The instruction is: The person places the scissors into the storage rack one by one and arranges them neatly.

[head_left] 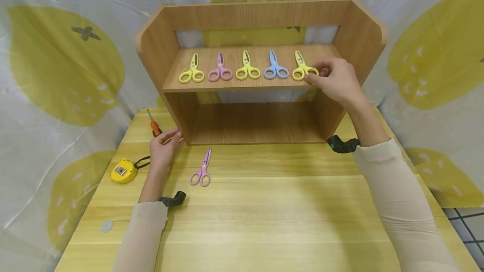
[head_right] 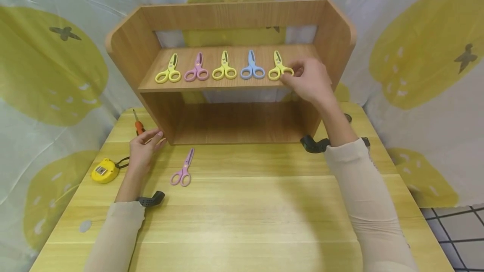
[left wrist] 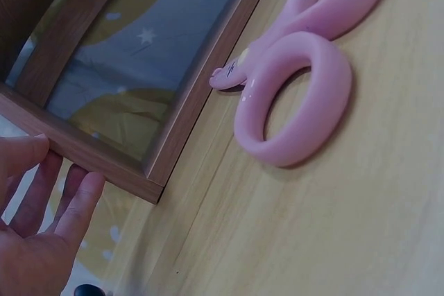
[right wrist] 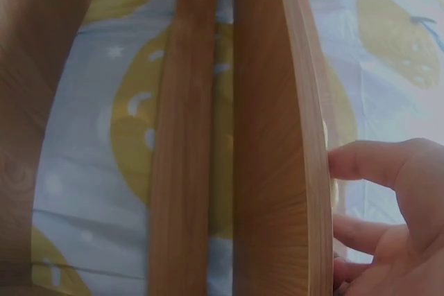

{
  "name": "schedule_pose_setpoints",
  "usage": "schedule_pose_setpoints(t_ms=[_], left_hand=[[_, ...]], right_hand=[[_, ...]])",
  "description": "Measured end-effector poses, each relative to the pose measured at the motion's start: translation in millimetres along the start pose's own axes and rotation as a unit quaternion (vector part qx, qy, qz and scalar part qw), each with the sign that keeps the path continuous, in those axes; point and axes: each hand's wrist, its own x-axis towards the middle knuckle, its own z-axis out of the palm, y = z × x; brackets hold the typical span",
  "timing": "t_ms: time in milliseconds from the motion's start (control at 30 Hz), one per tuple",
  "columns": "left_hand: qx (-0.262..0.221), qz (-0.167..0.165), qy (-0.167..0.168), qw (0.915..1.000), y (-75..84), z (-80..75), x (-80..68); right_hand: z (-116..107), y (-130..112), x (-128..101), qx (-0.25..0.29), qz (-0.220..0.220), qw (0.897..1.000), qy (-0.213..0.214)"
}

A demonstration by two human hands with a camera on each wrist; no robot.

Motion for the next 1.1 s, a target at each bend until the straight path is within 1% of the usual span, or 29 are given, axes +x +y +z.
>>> schedule_pose_setpoints(t_ms=[100,267,367,467,533,633,733,800,867,967,1033,1100], left_hand=[[0.004,-0.001,0.004,1.0000,-5.4,-2.8,3.7],[0.014,-0.001,0.009,0.9999,-10.2,-6.2,6.4],[0.015,-0.004,0.009,0.9998,-9.7,-6.0,6.3],[0.016,-0.007,0.008,0.9998,-5.4,-3.8,3.7],[0.015,-0.009,0.006,0.9998,-0.8,-1.7,0.7],[0.016,-0.009,0.004,0.9998,4.5,1.4,-3.1],[0.018,-0.004,0.002,0.9998,4.4,2.3,-3.5],[0.019,0.002,0.004,0.9998,0.9,1.3,-1.5],[0.021,0.008,0.007,0.9997,-3.6,-0.4,1.4],[0.028,0.013,0.009,0.9995,-7.6,-2.0,4.2],[0.029,0.010,0.007,0.9995,-6.3,-1.4,3.4],[0.027,0.005,0.003,0.9996,-1.3,0.8,-0.1]], right_hand=[[0.2,-1.8,0.3,-0.017,-0.001,1.000,-0.010],[0.6,-6.8,-0.1,-0.025,-0.001,1.000,-0.012],[0.2,-8.5,-0.7,-0.026,0.000,1.000,-0.012],[-0.4,-8.0,-2.8,-0.017,-0.002,1.000,-0.008],[-0.5,-6.0,-6.1,0.000,-0.004,1.000,0.004],[0.4,-1.4,-13.3,0.044,-0.022,0.998,0.042],[2.7,1.9,-23.4,0.105,-0.050,0.990,0.081],[5.3,2.7,-31.6,0.132,-0.070,0.984,0.095],[9.6,3.2,-41.2,0.153,-0.082,0.980,0.099],[19.7,5.0,-56.8,0.172,-0.091,0.977,0.093],[28.9,7.3,-67.0,0.182,-0.096,0.975,0.081],[39.6,9.3,-76.3,0.193,-0.100,0.974,0.059]])
